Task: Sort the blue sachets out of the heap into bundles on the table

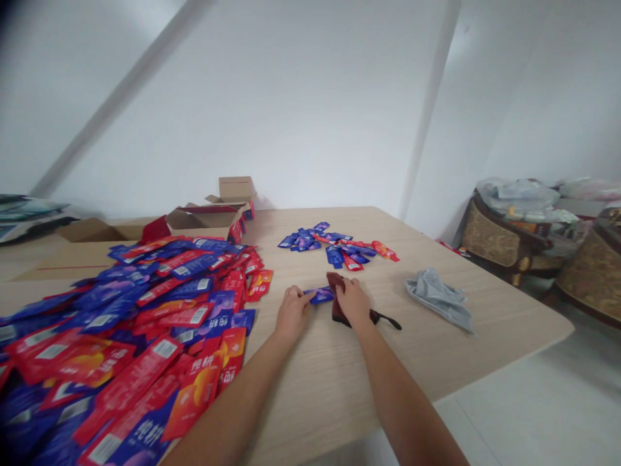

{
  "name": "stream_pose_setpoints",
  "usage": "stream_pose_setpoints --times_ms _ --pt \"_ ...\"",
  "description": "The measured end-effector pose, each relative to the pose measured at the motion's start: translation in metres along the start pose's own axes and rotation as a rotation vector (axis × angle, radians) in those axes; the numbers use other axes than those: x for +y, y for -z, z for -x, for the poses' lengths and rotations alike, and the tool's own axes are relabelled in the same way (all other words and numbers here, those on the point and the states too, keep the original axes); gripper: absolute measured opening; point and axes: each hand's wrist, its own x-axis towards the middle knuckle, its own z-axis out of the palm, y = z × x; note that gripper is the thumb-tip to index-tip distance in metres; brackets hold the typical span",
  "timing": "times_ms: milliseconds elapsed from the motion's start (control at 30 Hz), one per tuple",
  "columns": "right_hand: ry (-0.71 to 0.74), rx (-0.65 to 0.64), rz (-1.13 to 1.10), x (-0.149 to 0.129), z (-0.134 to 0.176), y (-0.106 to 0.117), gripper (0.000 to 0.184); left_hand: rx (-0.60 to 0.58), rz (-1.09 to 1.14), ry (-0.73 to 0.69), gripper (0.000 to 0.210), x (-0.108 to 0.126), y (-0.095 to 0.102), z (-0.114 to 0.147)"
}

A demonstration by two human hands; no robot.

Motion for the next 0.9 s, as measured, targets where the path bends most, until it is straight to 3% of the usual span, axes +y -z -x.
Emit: stream_pose_setpoints --times_ms 100,200,300,400,467,633,800,900 --pt "-0.018 0.181 -0.221 0.004 -0.002 0.004 0.04 0.141 0.095 0.034 0.024 0.003 0.003 -0.004" --pt "0.072 0.316 -0.331 -0.006 0.007 0.008 0.041 0.168 0.277 0.242 0.025 0.002 0.002 -0.006" --pt "0.301 0.185 -0.276 -0.031 0.03 0.007 0.036 0.045 0.478 0.519 0.028 -0.001 -0.001 -0.005" --pt "0.46 0.008 -0.086 -0.057 0.053 0.0 0.03 0.039 0.542 0.52 0.021 -0.005 -0.001 -0.005" --pt "0.447 -0.031 0.054 -0.066 0.059 -0.004 0.029 0.067 0.549 0.477 0.018 -0.007 -0.002 -0.006" --pt "0.216 -0.062 0.296 -0.051 0.036 -0.005 0.028 -0.038 0.753 0.699 0.019 -0.009 -0.006 -0.005" --pt "0.127 -0.023 0.333 -0.031 0.016 -0.006 0.031 0.216 0.949 0.719 0.013 -0.022 0.001 -0.007" --pt "0.114 -0.005 0.293 -0.027 0.017 -0.008 0.034 0.367 1.068 0.771 0.01 -0.033 0.029 -0.017"
